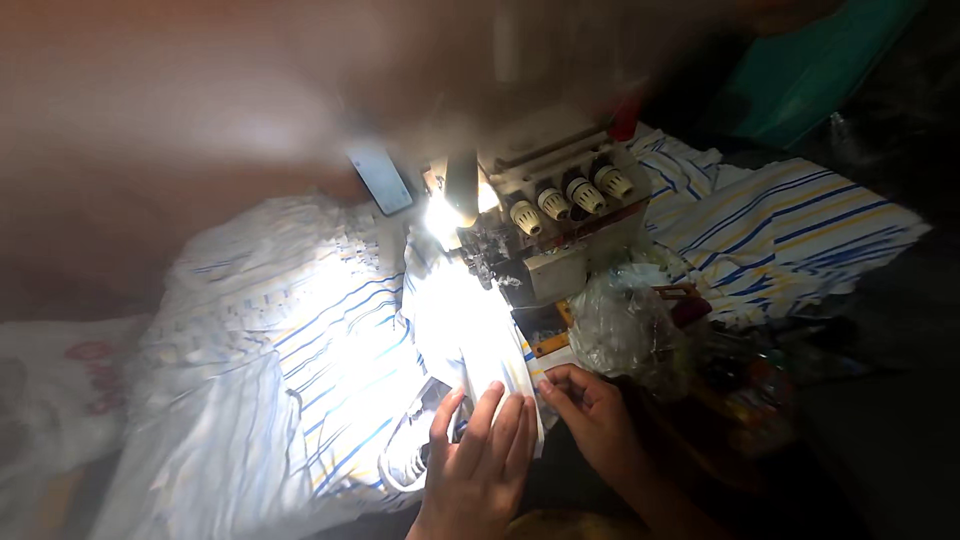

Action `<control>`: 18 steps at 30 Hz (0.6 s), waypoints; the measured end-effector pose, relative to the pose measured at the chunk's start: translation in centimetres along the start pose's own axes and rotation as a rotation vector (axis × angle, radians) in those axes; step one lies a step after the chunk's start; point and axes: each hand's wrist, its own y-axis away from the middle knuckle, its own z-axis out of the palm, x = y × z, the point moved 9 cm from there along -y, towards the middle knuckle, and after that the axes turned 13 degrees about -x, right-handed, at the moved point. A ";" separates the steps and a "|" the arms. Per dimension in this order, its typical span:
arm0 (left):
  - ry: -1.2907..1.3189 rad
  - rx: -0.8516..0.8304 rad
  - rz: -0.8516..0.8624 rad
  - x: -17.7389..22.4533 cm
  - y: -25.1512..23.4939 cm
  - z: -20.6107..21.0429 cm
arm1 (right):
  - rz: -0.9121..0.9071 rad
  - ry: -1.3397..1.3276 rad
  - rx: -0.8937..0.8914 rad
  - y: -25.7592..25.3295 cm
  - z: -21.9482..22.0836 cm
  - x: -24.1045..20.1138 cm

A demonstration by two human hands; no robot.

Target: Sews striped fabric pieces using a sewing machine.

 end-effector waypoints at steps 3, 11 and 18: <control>0.023 -0.028 -0.014 0.2 0.1 1.2 | 0.001 -0.007 0.006 -0.2 -0.1 0.1; 0.059 0.084 -0.070 -1.0 -1.5 1.7 | -0.067 -0.008 0.003 -2.8 0.6 -1.3; 0.083 0.153 -0.170 -2.8 -2.5 2.9 | -0.107 -0.003 -0.055 -4.9 1.1 -2.4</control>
